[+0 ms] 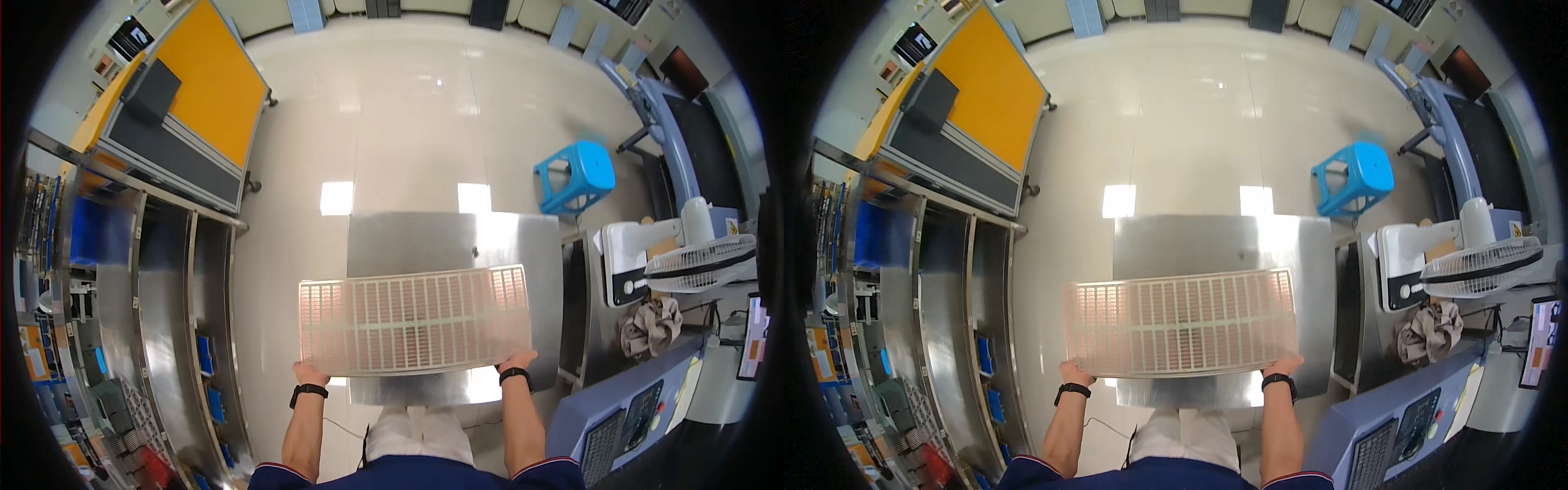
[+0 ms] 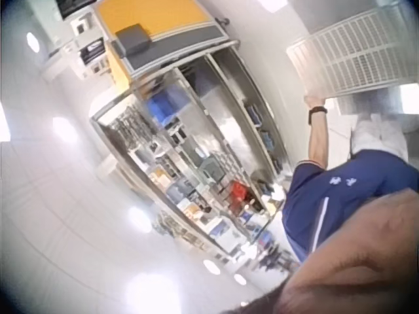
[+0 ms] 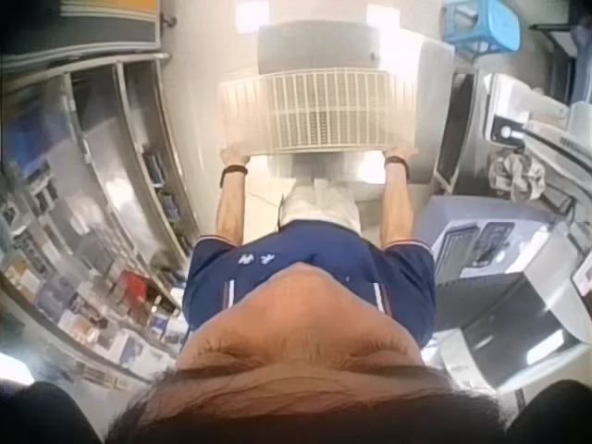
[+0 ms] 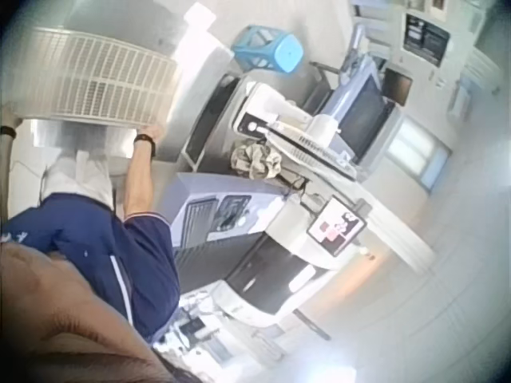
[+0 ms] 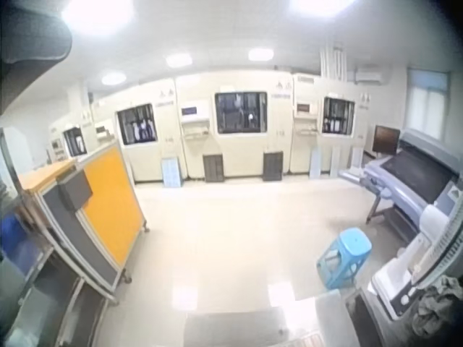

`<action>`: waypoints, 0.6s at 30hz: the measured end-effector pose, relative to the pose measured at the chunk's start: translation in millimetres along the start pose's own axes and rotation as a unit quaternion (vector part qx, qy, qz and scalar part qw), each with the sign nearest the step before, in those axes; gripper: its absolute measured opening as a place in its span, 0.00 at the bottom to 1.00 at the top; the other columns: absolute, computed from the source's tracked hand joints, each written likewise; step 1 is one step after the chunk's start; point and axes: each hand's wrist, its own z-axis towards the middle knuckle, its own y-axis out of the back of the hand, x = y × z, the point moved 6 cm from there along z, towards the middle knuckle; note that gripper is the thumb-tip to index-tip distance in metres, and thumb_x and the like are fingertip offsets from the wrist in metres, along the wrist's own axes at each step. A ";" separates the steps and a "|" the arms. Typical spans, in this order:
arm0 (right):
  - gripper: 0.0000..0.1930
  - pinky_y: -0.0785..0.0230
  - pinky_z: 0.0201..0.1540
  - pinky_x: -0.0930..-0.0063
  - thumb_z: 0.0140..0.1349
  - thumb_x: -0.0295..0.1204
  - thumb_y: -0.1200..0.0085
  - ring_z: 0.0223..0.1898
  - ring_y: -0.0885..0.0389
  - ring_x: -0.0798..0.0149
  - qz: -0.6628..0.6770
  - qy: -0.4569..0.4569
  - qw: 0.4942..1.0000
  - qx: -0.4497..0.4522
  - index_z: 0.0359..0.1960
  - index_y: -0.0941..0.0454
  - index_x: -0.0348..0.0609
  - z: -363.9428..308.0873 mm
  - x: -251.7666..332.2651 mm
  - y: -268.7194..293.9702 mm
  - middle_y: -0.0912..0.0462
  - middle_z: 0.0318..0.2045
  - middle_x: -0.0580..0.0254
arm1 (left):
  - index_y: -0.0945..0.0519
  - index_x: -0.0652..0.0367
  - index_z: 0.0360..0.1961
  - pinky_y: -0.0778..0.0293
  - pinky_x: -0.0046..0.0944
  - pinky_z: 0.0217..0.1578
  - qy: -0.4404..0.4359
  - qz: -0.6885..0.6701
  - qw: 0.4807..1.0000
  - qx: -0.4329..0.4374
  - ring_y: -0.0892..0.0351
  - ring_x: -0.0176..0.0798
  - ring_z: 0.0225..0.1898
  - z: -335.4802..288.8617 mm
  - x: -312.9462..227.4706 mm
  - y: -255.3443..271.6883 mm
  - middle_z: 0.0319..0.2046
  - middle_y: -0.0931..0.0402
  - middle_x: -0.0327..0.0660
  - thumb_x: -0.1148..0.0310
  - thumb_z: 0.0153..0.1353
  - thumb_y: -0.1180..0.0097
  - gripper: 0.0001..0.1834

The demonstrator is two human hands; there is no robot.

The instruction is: Operating a PCB inspection machine, including using a mouse/keyboard to navigate software and manually loading a PCB panel into the machine.

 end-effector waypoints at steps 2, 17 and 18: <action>0.41 0.44 0.68 0.45 0.70 0.63 0.82 0.70 0.41 0.46 -0.015 -0.008 1.000 0.005 0.73 0.44 0.47 9.0 4.9 -3.3 0.43 0.72 0.52 | 0.32 0.63 0.63 0.36 0.57 0.63 0.004 -0.013 1.000 0.019 0.33 0.55 0.65 0.1 -1.6 -20.5 0.66 0.34 0.51 0.55 0.64 0.72 0.33; 0.42 0.42 0.68 0.45 0.68 0.65 0.78 0.69 0.38 0.48 -0.017 -0.024 1.000 0.007 0.73 0.45 0.48 -13.1 16.0 -120.0 0.40 0.71 0.54 | 0.38 0.64 0.65 0.35 0.60 0.61 -0.030 0.041 0.999 -0.018 0.31 0.57 0.61 37.5 -30.2 -118.9 0.65 0.37 0.54 0.55 0.63 0.67 0.33; 0.42 0.42 0.68 0.45 0.68 0.65 0.78 0.69 0.38 0.48 -0.020 -0.031 0.999 0.013 0.73 0.45 0.48 -9.1 8.3 -127.0 0.40 0.71 0.54 | 0.38 0.64 0.65 0.35 0.60 0.61 -0.038 0.036 0.998 -0.021 0.31 0.57 0.61 43.1 -38.5 -113.3 0.65 0.37 0.54 0.55 0.63 0.67 0.33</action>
